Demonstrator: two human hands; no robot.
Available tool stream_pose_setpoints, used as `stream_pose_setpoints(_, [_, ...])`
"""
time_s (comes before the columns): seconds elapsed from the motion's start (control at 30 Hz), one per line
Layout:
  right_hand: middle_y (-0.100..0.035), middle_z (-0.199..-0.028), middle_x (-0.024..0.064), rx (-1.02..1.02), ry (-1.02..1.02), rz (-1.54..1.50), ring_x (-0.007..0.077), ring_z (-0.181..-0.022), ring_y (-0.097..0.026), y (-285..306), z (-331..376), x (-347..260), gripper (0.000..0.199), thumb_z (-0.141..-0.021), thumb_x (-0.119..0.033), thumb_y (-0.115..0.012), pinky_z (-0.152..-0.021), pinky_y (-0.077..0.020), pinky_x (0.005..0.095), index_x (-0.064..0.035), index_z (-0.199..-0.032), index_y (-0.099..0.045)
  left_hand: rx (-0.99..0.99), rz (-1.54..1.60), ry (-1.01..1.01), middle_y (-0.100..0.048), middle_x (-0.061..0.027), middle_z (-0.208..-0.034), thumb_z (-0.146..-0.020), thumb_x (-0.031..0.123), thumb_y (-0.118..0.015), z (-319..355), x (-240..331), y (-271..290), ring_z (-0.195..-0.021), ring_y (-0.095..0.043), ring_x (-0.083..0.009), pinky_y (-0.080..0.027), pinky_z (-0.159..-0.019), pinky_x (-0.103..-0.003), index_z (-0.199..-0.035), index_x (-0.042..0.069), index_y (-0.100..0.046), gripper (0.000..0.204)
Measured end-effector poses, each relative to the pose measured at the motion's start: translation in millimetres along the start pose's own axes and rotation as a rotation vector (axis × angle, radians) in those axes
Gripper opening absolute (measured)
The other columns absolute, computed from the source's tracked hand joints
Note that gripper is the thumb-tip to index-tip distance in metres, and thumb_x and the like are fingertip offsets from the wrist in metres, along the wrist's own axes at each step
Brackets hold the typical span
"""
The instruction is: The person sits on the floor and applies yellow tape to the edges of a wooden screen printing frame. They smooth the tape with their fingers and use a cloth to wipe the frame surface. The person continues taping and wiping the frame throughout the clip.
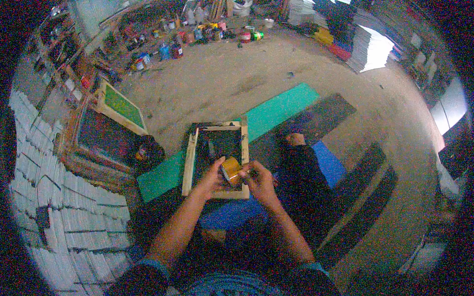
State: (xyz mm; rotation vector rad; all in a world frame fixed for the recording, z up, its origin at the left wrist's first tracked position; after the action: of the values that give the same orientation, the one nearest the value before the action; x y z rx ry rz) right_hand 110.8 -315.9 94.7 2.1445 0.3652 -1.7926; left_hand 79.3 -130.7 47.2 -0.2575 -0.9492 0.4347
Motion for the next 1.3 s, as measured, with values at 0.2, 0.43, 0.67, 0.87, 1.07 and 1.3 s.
stream_pose_setpoints(0.2, [-0.063, -0.086, 0.0047, -0.082, -0.046, 0.223, 0.0102, -0.074, -0.058, -13, -2, 4, 0.01, -0.096, -0.008, -0.067, -0.065, -0.05, 0.0285, -0.0028, -0.096, -0.058, 0.079, -0.071, 0.003, -0.07, -0.012, -0.109, -0.093, 0.067, -0.053, 5, -5, 12, -0.101, -0.069, -0.0268, -0.056, -0.086, -0.044, -0.123, 0.005, -0.063, 0.069])
stream_pose_setpoints(0.43, [-0.066, -0.082, 0.0079, -0.191, -0.176, 0.374, 0.0158, -0.073, -0.062, -29, -6, -11, 0.016, -0.091, -0.014, -0.073, -0.066, -0.0499, 0.0341, -0.0042, -0.098, -0.062, 0.002, -1.102, -1.093, -0.07, -0.0137, -0.107, -0.079, 0.028, -0.081, 62, 48, 3, -0.103, -0.063, -0.0315, -0.05, -0.093, -0.041, -0.107, 0.005, -0.073, 0.037])
stream_pose_setpoints(0.67, [-0.069, -0.083, 0.0096, -0.211, -0.028, 0.631, 0.0175, -0.073, -0.064, -42, -12, 6, 0.018, -0.088, -0.016, -0.076, -0.066, -0.0495, 0.0363, -0.0038, -0.094, -0.064, 0.018, -1.396, -0.835, -0.071, -0.0149, -0.102, -0.076, 0.026, -0.08, 45, 38, 12, -0.103, -0.064, -0.0336, -0.05, -0.093, -0.044, -0.105, 0.008, -0.075, 0.034])
stream_pose_setpoints(0.87, [-0.069, -0.097, 0.0117, -0.137, -0.117, 0.373, 0.0218, -0.086, -0.066, -39, -8, -7, 0.041, -0.084, -0.018, -0.08, -0.073, -0.0509, 0.0362, -0.005, -0.118, -0.059, 0.079, -1.127, -0.656, -0.073, -0.0172, -0.086, -0.078, 0.024, -0.082, 42, 38, 16, -0.077, -0.069, -0.0349, -0.054, -0.076, -0.042, -0.09, 0.001, -0.077, 0.026])
stream_pose_setpoints(1.07, [-0.061, -0.121, 0.0155, -0.101, 0.246, 0.53, 0.0236, -0.11, -0.06, -28, 14, 41, 0.069, -0.07, -0.019, -0.09, -0.091, -0.0496, 0.0371, -0.0015, -0.126, -0.053, 0.129, -0.918, -0.5, -0.074, -0.0136, -0.081, -0.082, 0.026, -0.082, 28, 31, 34, -0.071, -0.069, -0.0191, -0.054, -0.069, -0.034, -0.093, -0.002, -0.077, 0.031])
stream_pose_setpoints(1.3, [-0.068, -0.106, 0.0083, -0.057, 0.193, 0.22, 0.0179, -0.097, -0.066, -31, 11, 74, 0.049, -0.07, 0.002, -0.08, -0.087, -0.051, 0.0309, -0.0021, -0.116, -0.062, 0.221, -0.773, -0.406, -0.074, -0.0103, -0.076, -0.085, 0.026, -0.08, 38, 26, 54, -0.067, -0.067, -0.0133, -0.052, -0.065, -0.031, -0.093, -0.005, -0.077, 0.032])
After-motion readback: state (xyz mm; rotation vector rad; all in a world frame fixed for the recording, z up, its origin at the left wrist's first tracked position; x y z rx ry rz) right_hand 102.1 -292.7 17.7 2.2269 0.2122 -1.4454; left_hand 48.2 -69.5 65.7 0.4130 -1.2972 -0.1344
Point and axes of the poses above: each hand's wrist, its own z-axis away from the middle knuckle, its own y-axis out of the back of the hand, x = y × z, the point moved 3 cm from there along -z, towards the middle knuckle
